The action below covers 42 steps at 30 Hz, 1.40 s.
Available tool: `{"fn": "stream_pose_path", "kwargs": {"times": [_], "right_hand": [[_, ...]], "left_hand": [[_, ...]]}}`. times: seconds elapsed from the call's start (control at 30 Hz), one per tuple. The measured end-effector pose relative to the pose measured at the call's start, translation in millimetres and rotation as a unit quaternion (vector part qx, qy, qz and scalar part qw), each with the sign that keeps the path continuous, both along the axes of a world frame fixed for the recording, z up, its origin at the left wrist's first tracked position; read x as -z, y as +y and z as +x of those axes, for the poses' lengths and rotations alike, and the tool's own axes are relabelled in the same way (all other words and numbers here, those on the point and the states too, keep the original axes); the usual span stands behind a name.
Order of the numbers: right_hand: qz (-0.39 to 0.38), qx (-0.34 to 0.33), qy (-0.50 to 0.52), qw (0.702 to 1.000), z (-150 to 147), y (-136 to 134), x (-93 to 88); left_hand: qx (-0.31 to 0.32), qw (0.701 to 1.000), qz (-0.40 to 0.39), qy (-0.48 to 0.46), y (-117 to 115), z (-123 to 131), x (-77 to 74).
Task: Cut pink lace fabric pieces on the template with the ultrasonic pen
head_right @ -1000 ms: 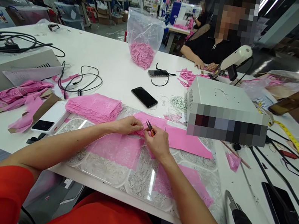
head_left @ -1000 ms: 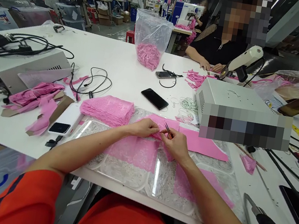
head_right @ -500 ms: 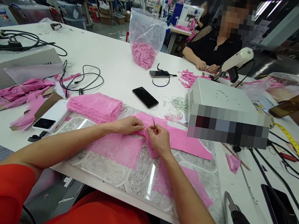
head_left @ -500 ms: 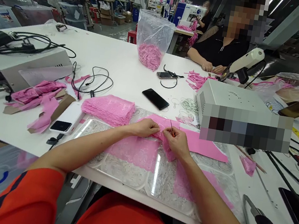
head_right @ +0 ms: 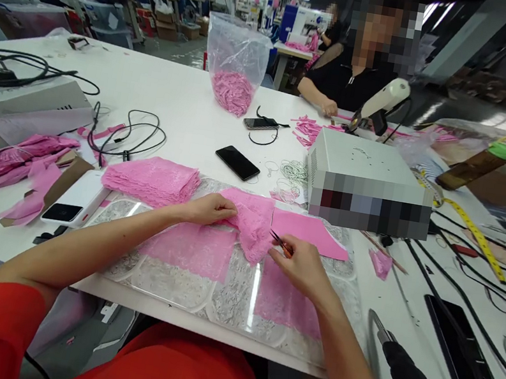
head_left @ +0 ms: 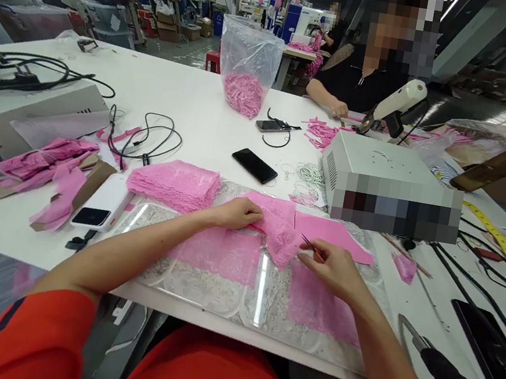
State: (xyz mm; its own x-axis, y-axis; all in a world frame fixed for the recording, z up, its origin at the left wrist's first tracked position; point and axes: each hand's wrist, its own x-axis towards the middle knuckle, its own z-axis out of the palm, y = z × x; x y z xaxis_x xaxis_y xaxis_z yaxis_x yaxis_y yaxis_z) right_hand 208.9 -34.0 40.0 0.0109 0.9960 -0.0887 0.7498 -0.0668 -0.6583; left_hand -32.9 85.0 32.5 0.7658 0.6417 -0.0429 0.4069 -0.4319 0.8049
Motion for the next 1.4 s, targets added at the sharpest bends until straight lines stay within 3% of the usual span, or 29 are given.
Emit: {"fn": "stream_pose_path", "kwargs": {"times": [0.27,0.4,0.5,0.6,0.8,1.07,1.27,1.4], "right_hand": [[0.102,0.045,-0.094,0.989,-59.8,21.5,17.5],[0.118,0.092,-0.107,0.983,-46.4,51.4,21.2],[0.138,0.115,-0.097,0.979,-32.4,80.2,11.6],[0.158,0.117,-0.071,0.978,-37.3,99.7,0.4],[0.170,0.115,-0.023,0.979,-72.6,104.3,6.2],[0.198,0.147,0.008,0.969,-91.0,116.7,10.8],[0.201,0.136,-0.011,0.970,-75.3,124.8,22.4],[0.216,0.108,-0.040,0.970,-48.1,130.3,16.9]], "left_hand": [[-0.045,0.998,0.052,0.015,4.7,7.0,-9.2],[-0.072,0.995,0.071,0.015,21.2,7.3,-17.0],[-0.101,0.991,0.090,0.013,41.3,7.7,-28.0],[-0.127,0.985,0.113,0.012,57.7,9.0,-41.4],[-0.122,0.980,0.153,0.038,61.6,12.5,-52.6],[-0.109,0.966,0.228,0.050,58.6,20.5,-62.7],[-0.102,0.952,0.286,0.051,67.3,15.7,-65.7],[-0.109,0.942,0.315,0.042,78.6,5.0,-59.7]]}}
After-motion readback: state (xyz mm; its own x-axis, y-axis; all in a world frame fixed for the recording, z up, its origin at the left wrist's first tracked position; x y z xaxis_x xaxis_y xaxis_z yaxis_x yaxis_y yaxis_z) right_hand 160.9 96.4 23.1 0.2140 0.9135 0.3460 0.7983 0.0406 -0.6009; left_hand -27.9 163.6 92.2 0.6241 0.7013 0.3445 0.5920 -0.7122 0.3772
